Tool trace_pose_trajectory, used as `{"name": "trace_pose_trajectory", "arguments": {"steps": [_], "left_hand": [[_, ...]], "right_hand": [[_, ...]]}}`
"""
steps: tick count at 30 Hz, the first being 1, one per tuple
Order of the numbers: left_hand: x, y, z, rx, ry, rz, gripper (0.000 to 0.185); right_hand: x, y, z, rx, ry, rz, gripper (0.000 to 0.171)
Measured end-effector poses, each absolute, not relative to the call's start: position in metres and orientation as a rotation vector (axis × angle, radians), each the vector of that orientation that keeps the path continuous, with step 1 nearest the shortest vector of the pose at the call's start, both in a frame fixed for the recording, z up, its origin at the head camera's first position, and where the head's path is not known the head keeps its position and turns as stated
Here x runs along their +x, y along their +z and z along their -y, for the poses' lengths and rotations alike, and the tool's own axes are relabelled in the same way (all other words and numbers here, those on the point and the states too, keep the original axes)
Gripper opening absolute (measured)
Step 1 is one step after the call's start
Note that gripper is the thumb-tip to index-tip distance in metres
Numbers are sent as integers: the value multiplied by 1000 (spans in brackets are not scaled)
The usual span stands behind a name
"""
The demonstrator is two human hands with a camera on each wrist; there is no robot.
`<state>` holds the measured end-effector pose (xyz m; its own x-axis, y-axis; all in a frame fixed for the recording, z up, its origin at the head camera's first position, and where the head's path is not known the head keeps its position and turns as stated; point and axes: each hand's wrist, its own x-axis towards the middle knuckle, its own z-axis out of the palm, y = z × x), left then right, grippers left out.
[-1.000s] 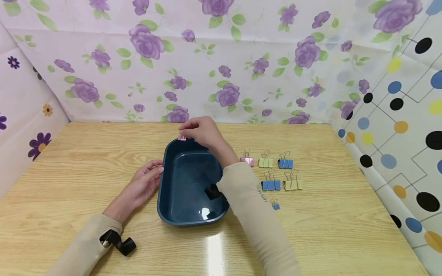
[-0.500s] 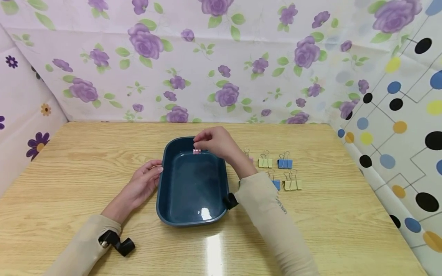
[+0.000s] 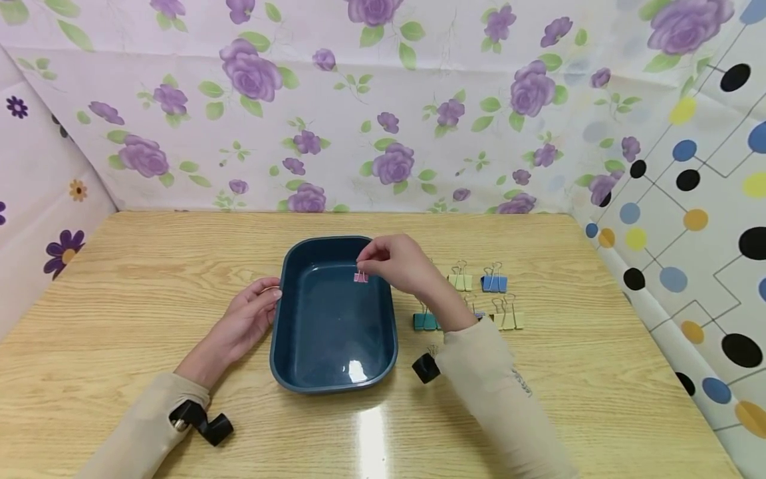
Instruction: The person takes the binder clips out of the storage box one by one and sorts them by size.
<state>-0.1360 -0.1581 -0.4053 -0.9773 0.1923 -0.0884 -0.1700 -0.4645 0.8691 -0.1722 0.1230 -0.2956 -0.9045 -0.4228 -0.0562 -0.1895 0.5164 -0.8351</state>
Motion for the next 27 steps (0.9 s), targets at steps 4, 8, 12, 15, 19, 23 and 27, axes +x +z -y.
{"name": "trace_pose_trajectory", "arguments": {"steps": [4,8,12,15,19,23,27], "left_hand": [[-136,-405,158,26,2514,-1502,16],[-137,-405,158,34,2505,-1512,16],[-136,-404,159,40,2504,-1526,16],[-135,-404,159,35,2503,-1540,16],[-135,-405,159,25,2501,-1533,16],[-135,-406,159,20,2504,-1520,16],[-135,-407,157,27,2509,-1520,16]], "right_hand": [[-166,-298,-136,-542,-1307,-2521,12],[-163,-304,-153,-522,-1296,-2533,13],[-163,-311,-173,-475,-1346,-2482,17],[-162,-316,-190,-434,-1377,-2452,20],[-156,-322,-215,-382,-1337,-2509,22],[-148,-329,-237,-360,-1281,-2558,22],[-142,-337,-257,-351,-1271,-2553,21]]}}
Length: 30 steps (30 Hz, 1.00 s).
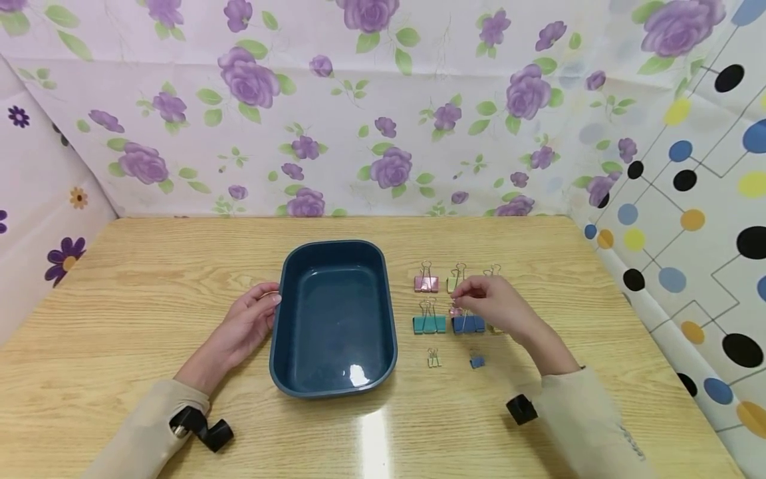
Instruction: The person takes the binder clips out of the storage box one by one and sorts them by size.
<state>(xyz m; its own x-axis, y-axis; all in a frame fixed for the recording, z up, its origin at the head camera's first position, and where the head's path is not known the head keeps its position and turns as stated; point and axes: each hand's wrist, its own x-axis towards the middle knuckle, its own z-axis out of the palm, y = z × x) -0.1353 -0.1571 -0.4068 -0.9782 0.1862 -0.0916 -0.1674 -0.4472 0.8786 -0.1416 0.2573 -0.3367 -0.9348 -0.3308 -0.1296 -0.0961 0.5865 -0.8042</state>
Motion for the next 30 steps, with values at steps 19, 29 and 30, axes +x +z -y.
{"name": "trace_pose_trajectory", "arguments": {"steps": [19,29,30], "left_hand": [[-133,-408,160,3,2514,-1528,17],[-136,-407,158,20,2510,-1521,18],[-136,-407,158,17,2511,-1520,18]], "right_hand": [[-120,-368,-322,-273,-1275,-2443,19],[-115,-378,-339,-330,-1254,-2394,19],[-115,-378,-340,-328,-1247,-2396,20]]}}
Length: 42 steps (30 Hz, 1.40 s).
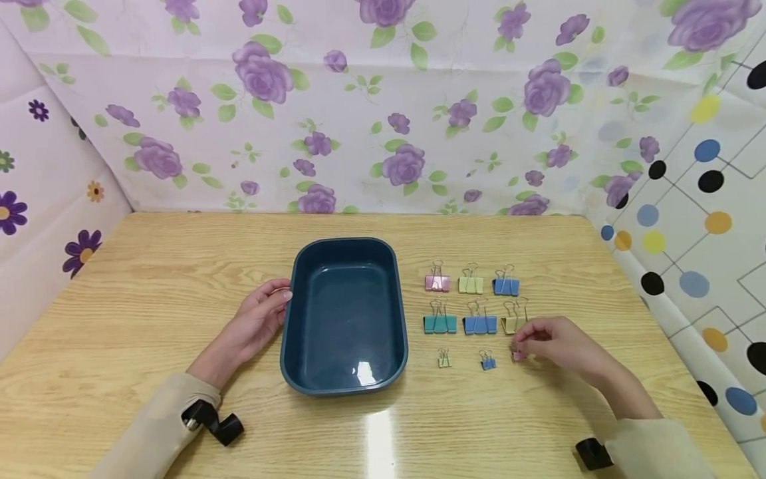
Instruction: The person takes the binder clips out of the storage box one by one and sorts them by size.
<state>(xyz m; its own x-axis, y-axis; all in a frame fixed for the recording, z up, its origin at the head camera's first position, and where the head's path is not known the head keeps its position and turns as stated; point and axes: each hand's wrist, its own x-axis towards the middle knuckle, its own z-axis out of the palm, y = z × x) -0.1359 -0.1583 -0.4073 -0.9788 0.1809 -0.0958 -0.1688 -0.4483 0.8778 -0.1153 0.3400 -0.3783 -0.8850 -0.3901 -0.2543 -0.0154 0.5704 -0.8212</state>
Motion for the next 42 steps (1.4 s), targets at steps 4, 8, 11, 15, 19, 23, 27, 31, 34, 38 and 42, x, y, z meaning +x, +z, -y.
{"name": "trace_pose_trajectory", "arguments": {"steps": [4,8,11,15,19,23,27,31,34,38,42], "left_hand": [[-136,-406,158,19,2520,-1510,18],[-136,-406,159,23,2520,-1510,18],[-137,-406,159,21,2518,-1512,18],[-138,-407,159,18,2517,-1508,18],[-137,-407,158,10,2515,-1506,18],[-137,-408,156,9,2516,-1508,18],[-139,-408,154,30,2514,-1509,17],[-141,-409,153,49,2512,-1506,17],[-141,-410,154,42,2516,-1506,17],[-140,-412,156,22,2515,-1531,16],[-137,-410,160,-3,2532,-1537,13]], "right_hand": [[-114,-379,-345,-295,-1241,-2386,23],[-114,-380,-347,-302,-1253,-2369,23],[-115,-381,-347,-314,-1271,-2349,23],[-114,-383,-348,-317,-1308,-2311,24],[-112,-384,-348,-319,-1329,-2283,25],[-110,-384,-350,-322,-1326,-2287,27],[-108,-383,-354,-311,-1287,-2356,30],[-105,-377,-357,-252,-1234,-2460,31],[-103,-371,-354,-229,-1223,-2514,30],[-99,-362,-343,-258,-1240,-2531,27],[-98,-353,-328,-296,-1213,-2539,27]]}}
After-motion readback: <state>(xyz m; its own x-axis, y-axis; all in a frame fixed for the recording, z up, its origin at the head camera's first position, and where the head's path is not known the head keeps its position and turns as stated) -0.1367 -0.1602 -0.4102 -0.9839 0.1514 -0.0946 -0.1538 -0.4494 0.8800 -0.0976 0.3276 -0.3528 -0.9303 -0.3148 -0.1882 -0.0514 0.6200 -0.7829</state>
